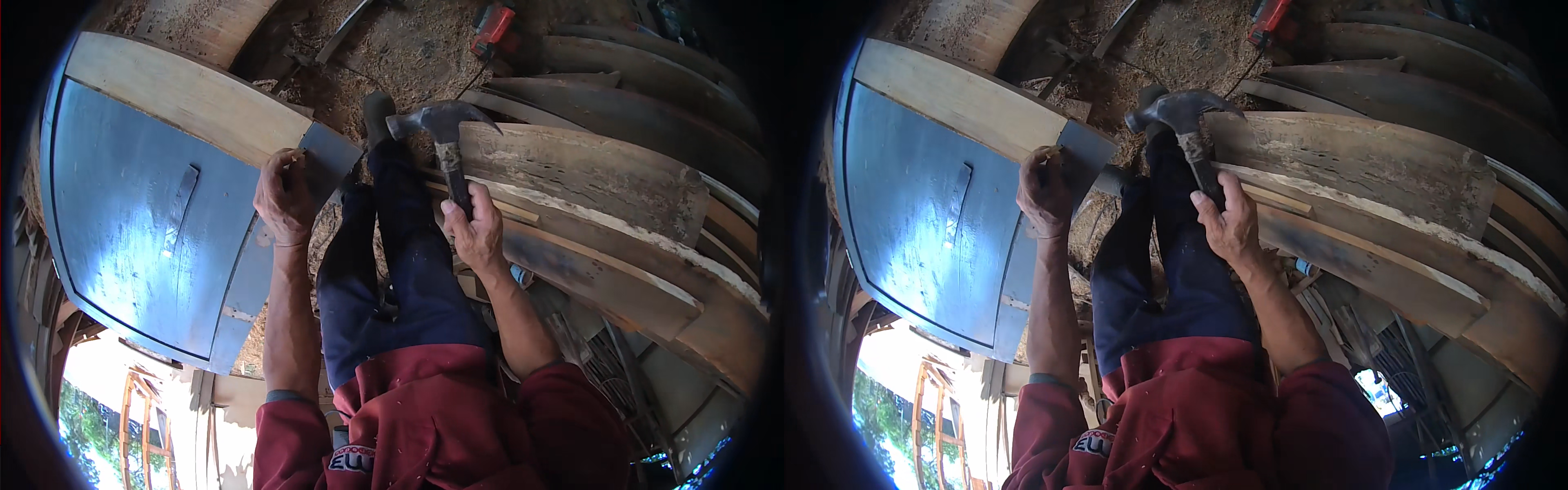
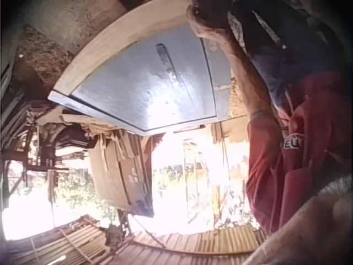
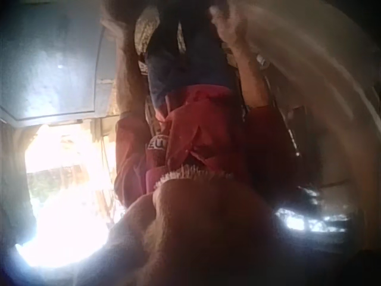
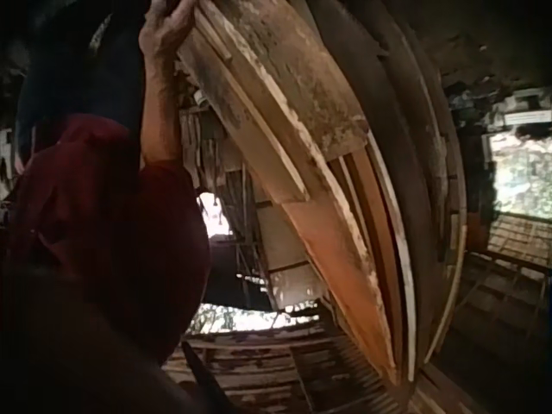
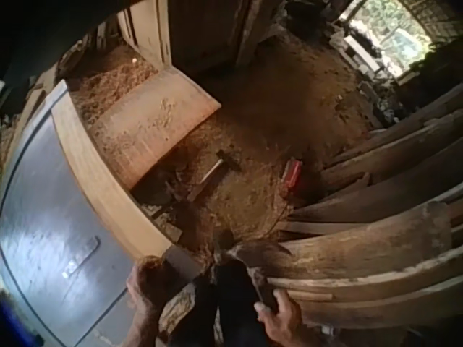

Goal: The person attaches a wooden frame piece to a blue panel by aligning it and hammering nails through a metal bracket into the wood.

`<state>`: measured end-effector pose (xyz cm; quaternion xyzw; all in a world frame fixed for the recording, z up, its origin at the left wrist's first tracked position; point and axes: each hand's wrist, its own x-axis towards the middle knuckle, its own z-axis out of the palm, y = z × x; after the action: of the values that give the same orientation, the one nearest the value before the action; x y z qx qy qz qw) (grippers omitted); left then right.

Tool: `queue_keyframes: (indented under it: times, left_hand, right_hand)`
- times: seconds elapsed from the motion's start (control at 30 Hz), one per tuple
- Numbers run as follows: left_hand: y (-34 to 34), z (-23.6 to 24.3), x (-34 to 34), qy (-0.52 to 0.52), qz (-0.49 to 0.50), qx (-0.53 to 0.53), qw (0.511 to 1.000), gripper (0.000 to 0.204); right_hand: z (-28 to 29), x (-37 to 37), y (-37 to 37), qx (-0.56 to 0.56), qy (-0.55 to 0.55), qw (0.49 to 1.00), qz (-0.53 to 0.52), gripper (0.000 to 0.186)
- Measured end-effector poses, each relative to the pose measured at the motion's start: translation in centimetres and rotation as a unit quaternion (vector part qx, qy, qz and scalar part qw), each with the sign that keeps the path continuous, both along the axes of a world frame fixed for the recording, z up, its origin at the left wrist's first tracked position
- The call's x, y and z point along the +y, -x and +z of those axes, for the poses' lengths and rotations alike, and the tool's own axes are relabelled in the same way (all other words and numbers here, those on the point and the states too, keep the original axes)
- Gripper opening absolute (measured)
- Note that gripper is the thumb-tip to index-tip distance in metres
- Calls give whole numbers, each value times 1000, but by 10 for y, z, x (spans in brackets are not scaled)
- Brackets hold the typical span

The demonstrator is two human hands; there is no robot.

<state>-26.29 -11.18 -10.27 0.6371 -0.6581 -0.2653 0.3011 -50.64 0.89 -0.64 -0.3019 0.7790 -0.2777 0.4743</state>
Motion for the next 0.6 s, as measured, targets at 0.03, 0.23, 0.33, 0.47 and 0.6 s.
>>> queue_keyframes:
  times: [0.03,0.23,0.33,0.47,0.6]
  left_hand:
    - [1,-2,0,20,-23,-1,1000,18]
    - [-4,-6,0,40,-45,15,998,15]
    - [-8,-5,3,20,-56,34,998,15]
    - [-6,0,-1,23,-93,10,995,16]
    - [-7,1,-6,33,-102,21,994,17]
  right_hand:
    - [-8,12,-4,-48,40,998,-6,30]
    - [18,-4,-26,149,209,940,226,40]
    - [23,-11,-37,180,269,890,322,60]
    - [8,-22,-44,216,268,873,345,59]
    - [-6,-37,-37,241,228,865,377,55]
